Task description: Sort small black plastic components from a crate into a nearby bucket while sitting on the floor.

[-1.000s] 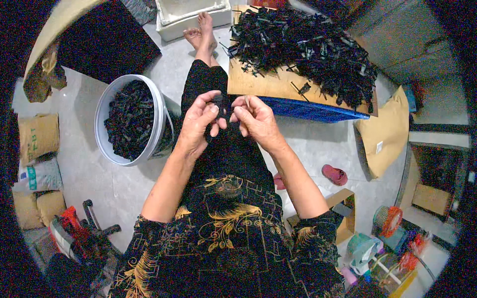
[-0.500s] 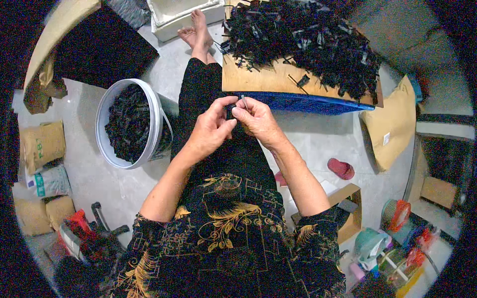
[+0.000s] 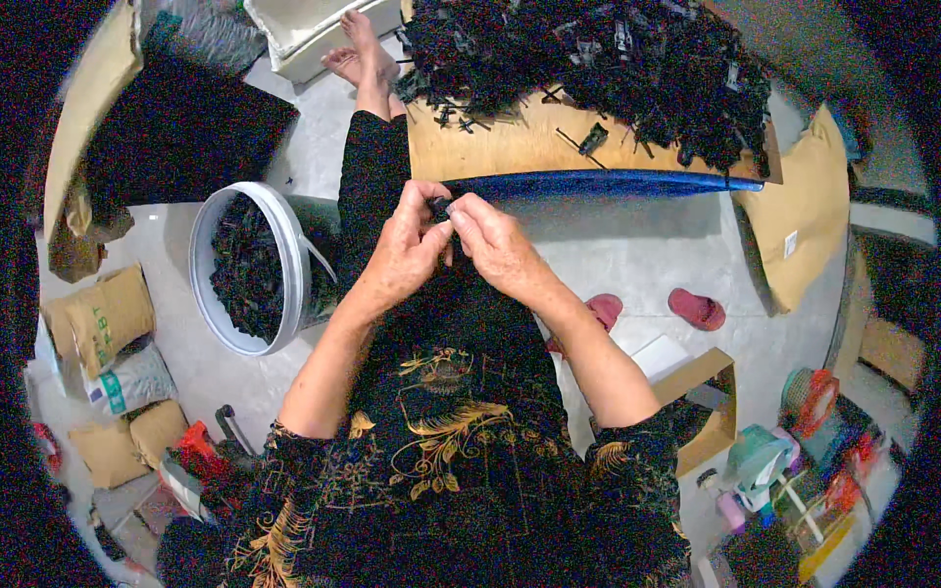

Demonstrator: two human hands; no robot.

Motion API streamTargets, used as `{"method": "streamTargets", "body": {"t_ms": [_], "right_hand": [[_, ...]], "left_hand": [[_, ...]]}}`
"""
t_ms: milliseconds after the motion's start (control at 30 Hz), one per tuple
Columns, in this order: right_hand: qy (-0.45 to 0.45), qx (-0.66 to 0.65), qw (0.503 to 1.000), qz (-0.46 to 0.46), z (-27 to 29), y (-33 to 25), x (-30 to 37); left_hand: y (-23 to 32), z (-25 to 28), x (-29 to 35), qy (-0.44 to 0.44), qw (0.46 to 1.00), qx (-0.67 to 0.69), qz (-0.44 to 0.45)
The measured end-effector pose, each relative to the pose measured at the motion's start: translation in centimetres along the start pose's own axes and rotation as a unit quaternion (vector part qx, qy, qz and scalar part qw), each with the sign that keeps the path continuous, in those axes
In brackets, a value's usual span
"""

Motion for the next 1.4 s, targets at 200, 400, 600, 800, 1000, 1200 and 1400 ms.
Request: {"method": "streamTargets", "body": {"t_ms": [200,400,600,800,1000,1200,1400], "right_hand": [[0.057,0.023,0.997,0.047,-0.8,0.9,-1.6],[0.138,0.042,0.986,0.085,0.2,1.6,-2.5],[0.381,0.361,0.85,0.039,11.4,2.0,-1.6],[0.382,0.529,0.758,-0.017,13.0,1.7,-1.7],[0.382,0.432,0.806,0.137,10.8,1.6,-1.0],[0.158,0.18,0.958,0.158,0.0,-2.6,2.0],[0.086,0.211,0.958,0.173,-3.6,-3.8,4.0]], "left_hand": [[-0.2,-0.1,-1.1,0.059,0.94,-0.256,-0.217],[2.2,2.8,-0.7,0.067,0.944,-0.303,-0.111],[2.2,15.8,5.8,0.26,0.847,-0.456,-0.078],[-0.6,21.3,11.0,0.178,0.771,-0.605,0.084],[-0.4,19.5,10.3,0.213,0.756,-0.605,-0.127],[0.8,6.6,5.3,0.038,0.97,0.23,0.066],[-0.1,3.2,4.4,-0.012,0.918,0.394,0.028]]}}
Point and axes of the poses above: each hand's wrist, its own x-axis away from the middle knuckle, its own z-axis out of the back of the hand, y = z × x, the point moved 2 cm from there along -x, towards the middle knuckle, and after that the axes turned 9 degrees about -z, right-handed, at the moved point
